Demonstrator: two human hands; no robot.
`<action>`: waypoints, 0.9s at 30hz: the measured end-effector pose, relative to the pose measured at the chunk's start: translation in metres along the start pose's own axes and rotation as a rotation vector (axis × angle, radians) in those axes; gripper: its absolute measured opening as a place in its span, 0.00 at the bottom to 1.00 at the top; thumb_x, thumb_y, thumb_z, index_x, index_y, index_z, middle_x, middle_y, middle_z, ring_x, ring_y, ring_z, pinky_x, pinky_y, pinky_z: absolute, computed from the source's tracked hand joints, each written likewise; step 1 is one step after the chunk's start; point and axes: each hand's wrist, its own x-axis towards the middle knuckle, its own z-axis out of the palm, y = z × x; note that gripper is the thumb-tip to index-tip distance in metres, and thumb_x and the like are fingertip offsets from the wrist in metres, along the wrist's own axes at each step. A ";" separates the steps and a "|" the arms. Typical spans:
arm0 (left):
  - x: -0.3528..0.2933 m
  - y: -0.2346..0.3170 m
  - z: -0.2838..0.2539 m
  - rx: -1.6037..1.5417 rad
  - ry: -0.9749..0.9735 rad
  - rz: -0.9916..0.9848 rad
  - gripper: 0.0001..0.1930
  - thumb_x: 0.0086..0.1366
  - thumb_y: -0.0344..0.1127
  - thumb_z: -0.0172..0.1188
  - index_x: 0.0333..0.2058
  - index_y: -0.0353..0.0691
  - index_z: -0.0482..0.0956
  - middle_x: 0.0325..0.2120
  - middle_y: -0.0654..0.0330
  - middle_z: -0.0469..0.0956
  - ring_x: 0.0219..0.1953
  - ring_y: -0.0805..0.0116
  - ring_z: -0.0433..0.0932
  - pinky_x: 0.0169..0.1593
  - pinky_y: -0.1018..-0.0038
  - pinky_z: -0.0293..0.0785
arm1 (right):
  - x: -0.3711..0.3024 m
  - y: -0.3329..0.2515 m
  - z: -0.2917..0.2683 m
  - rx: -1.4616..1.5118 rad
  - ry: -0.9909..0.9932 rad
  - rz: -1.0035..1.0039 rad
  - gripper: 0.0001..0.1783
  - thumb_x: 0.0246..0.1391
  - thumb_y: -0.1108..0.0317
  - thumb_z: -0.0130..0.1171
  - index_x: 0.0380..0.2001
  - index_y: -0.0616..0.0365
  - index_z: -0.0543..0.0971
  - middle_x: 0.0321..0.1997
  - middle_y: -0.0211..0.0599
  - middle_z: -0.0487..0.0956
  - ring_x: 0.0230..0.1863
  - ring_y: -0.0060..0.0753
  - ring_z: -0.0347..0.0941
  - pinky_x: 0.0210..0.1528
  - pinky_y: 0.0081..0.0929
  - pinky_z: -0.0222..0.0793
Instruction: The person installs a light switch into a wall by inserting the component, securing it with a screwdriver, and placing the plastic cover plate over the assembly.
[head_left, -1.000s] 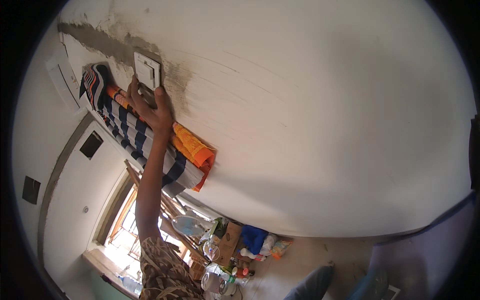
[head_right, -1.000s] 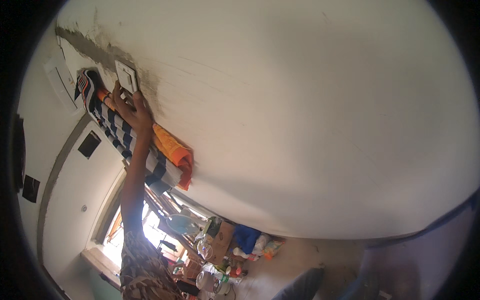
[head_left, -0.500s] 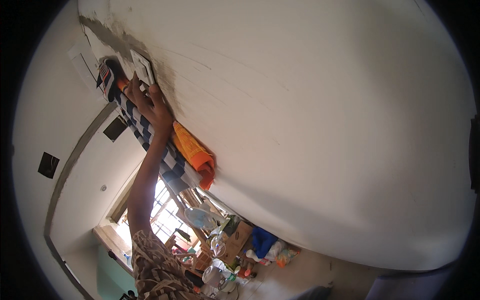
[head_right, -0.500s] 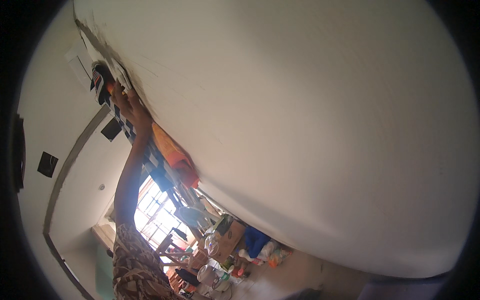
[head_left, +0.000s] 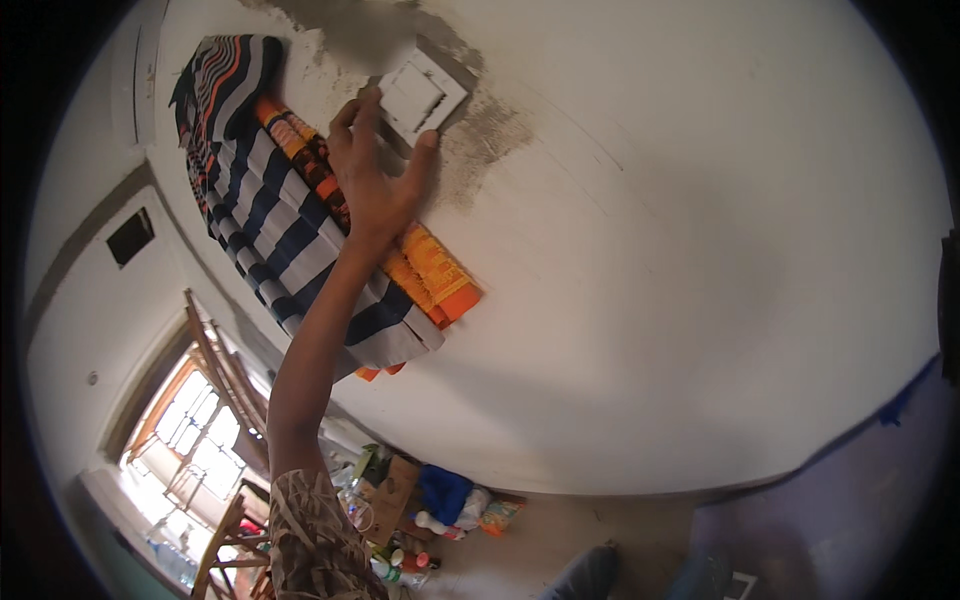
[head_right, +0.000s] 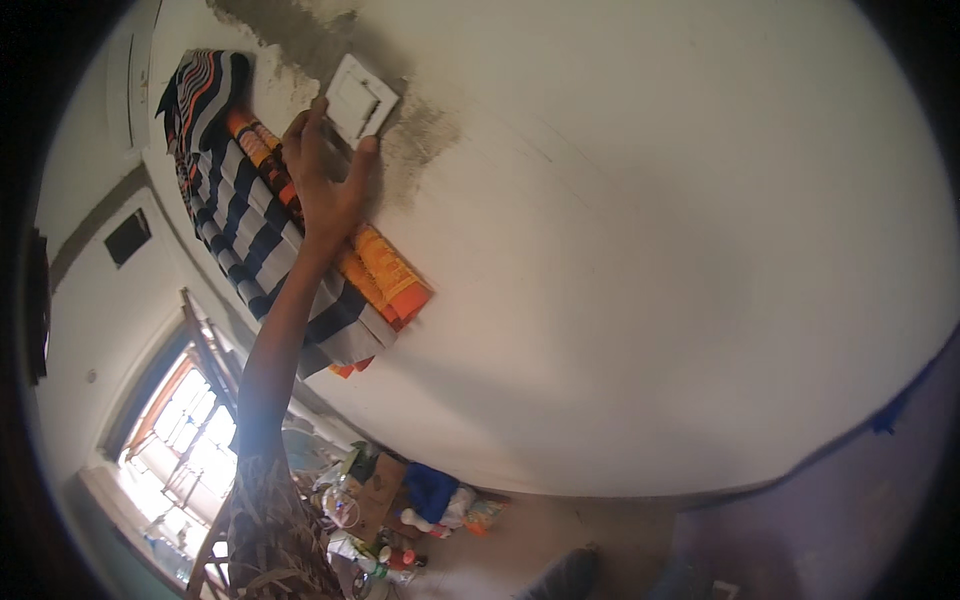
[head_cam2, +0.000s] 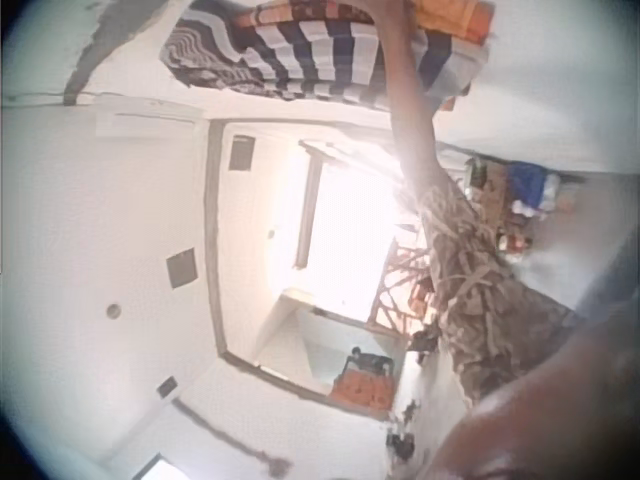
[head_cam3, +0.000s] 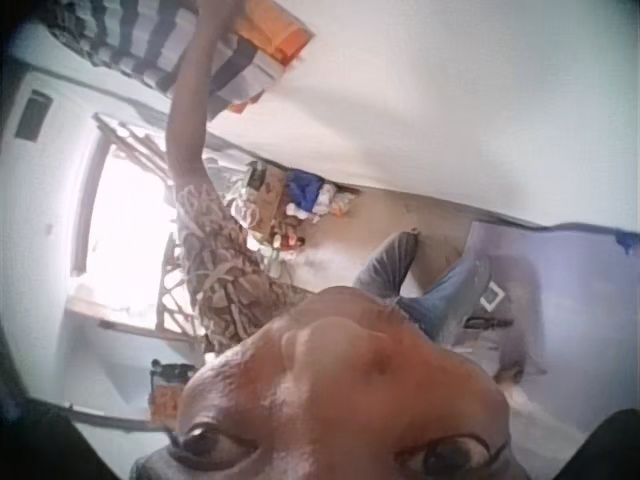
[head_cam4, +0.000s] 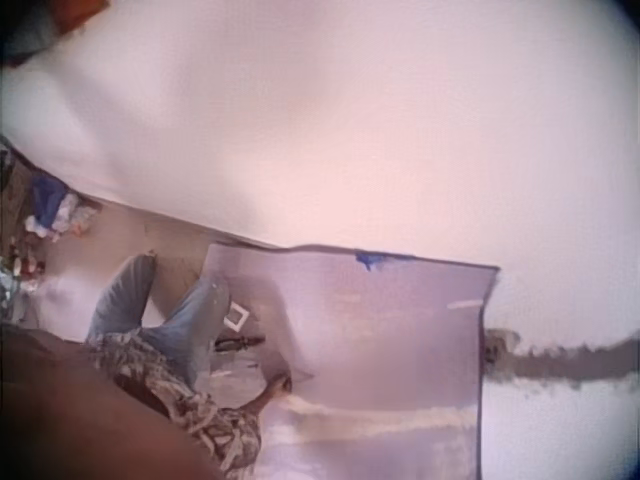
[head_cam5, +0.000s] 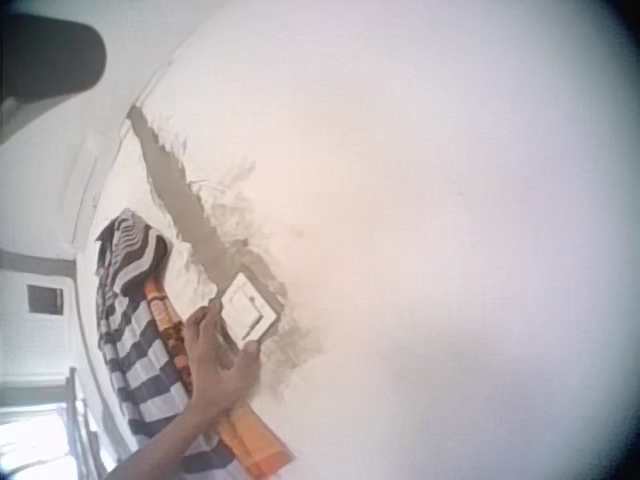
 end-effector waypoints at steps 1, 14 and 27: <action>0.004 0.006 -0.006 0.000 -0.043 -0.060 0.37 0.58 0.54 0.67 0.60 0.38 0.69 0.55 0.44 0.64 0.59 0.49 0.64 0.62 0.57 0.61 | -0.004 -0.003 -0.004 -0.008 0.016 0.002 0.21 0.58 0.55 0.60 0.40 0.66 0.78 0.38 0.44 0.78 0.42 0.44 0.72 0.48 0.41 0.67; 0.033 0.027 -0.012 0.073 -0.149 -0.178 0.38 0.50 0.58 0.70 0.58 0.47 0.73 0.52 0.55 0.70 0.56 0.55 0.69 0.54 0.51 0.66 | -0.030 0.007 -0.052 -0.159 0.084 0.011 0.22 0.59 0.54 0.58 0.44 0.65 0.78 0.42 0.45 0.79 0.47 0.46 0.73 0.53 0.42 0.67; 0.004 0.015 -0.013 -0.163 -0.012 -0.347 0.37 0.48 0.51 0.74 0.56 0.42 0.74 0.49 0.56 0.70 0.53 0.58 0.70 0.50 0.62 0.73 | -0.003 -0.143 0.036 0.567 0.136 0.036 0.11 0.61 0.60 0.56 0.36 0.57 0.75 0.24 0.29 0.70 0.21 0.21 0.66 0.20 0.23 0.62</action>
